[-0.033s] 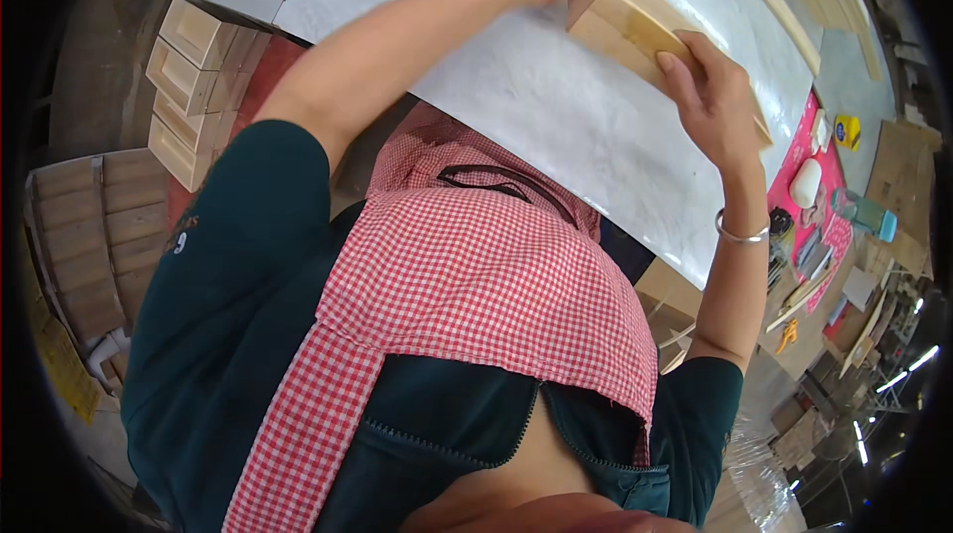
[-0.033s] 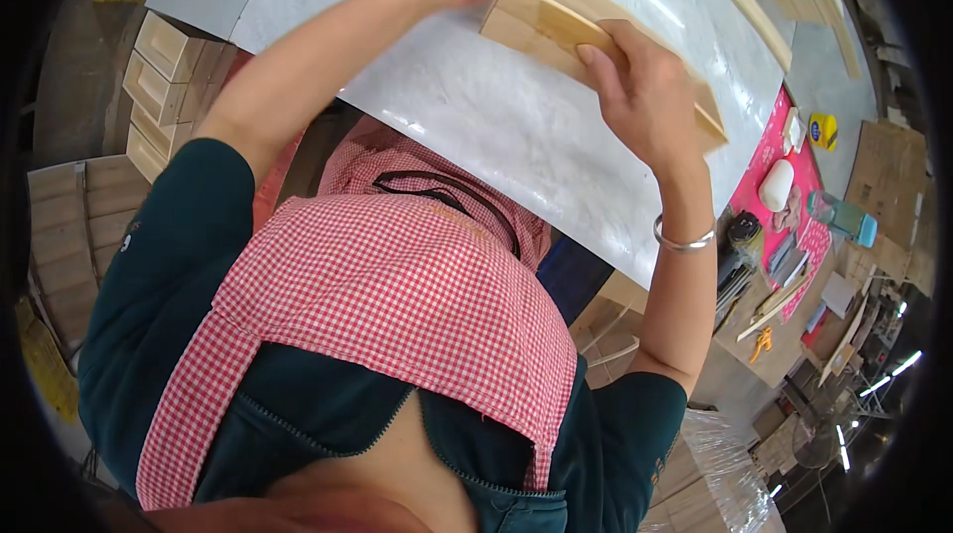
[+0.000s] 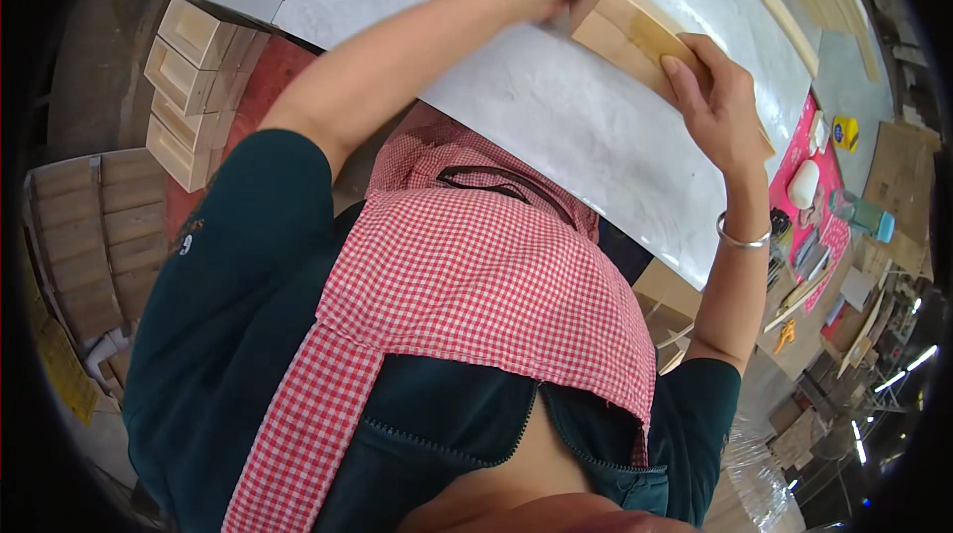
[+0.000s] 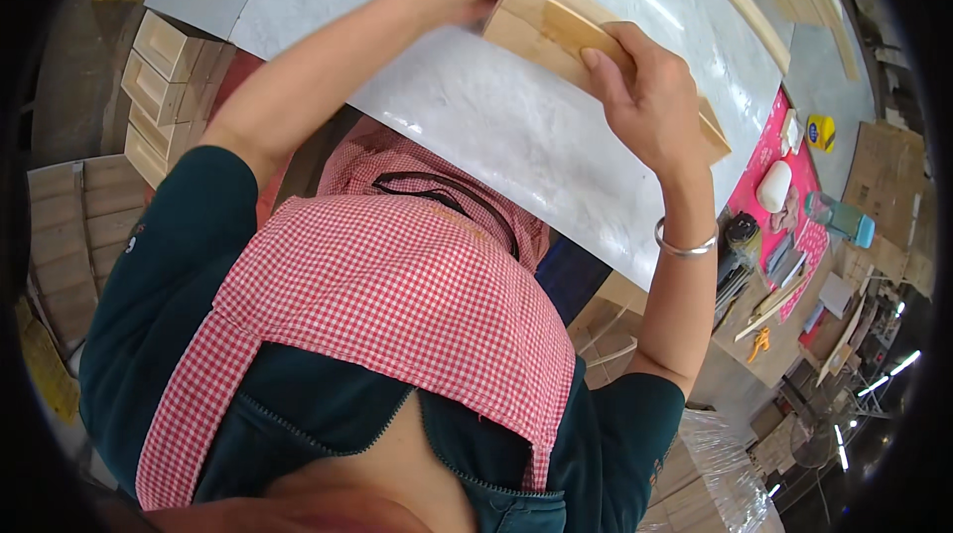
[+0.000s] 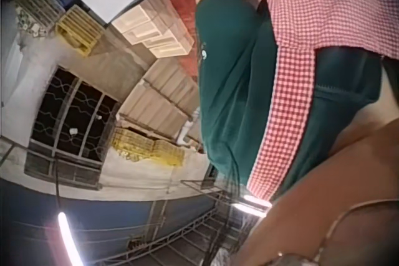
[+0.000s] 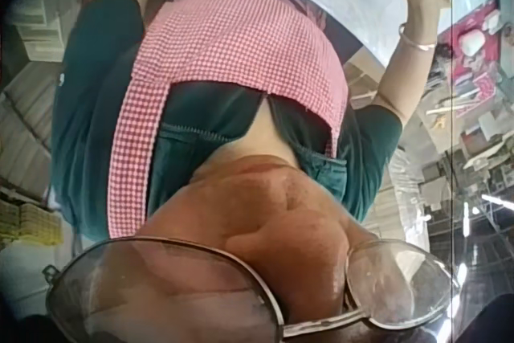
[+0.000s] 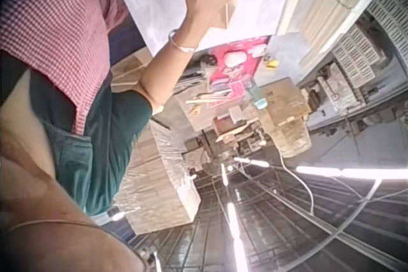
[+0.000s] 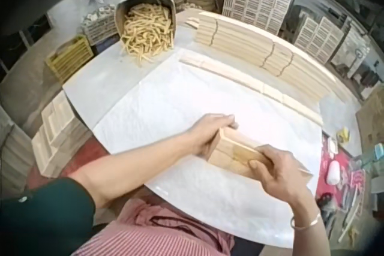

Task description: Assembling wooden box components by applying glue and using a staple gun to secure pieces.

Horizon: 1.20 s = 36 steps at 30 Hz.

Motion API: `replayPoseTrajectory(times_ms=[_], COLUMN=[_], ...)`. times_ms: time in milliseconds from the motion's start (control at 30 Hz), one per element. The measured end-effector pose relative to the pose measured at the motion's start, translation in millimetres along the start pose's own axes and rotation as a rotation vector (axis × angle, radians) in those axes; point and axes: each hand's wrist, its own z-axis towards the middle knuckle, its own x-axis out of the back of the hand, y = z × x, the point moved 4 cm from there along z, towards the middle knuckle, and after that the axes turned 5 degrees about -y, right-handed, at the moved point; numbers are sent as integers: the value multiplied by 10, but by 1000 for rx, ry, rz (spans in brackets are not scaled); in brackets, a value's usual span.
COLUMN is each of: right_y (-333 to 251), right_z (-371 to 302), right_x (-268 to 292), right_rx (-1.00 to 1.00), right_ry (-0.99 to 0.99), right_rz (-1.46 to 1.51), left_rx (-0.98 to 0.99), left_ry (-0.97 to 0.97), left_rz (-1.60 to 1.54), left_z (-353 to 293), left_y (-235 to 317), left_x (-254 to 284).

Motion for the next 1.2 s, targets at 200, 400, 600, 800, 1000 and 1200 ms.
replayPoseTrajectory(times_ms=[200,400,600,800,1000,1200], right_y=[209,244,238,-13,-150,-140], right_z=[-9,83,79,135,271,381], right_x=[-95,-98,-145,-296,-327,-337], right_rx=[-149,-196,-147,69,231,227], right_ry=[-173,-190,-160,-42,-134,-246], right_rz=[169,196,220,104,17,41], left_rx=[-3,-440,-454,-398,-370,-339], left_ry=[53,29,-52,-114,-164,-211], left_rz=[263,308,608,528,462,417], left_z=[-776,-1171,-1177,-1075,-1045,-967], left_y=[133,248,282,242,249,243], left_x=[-179,-97,-70,-36,-28,-10])
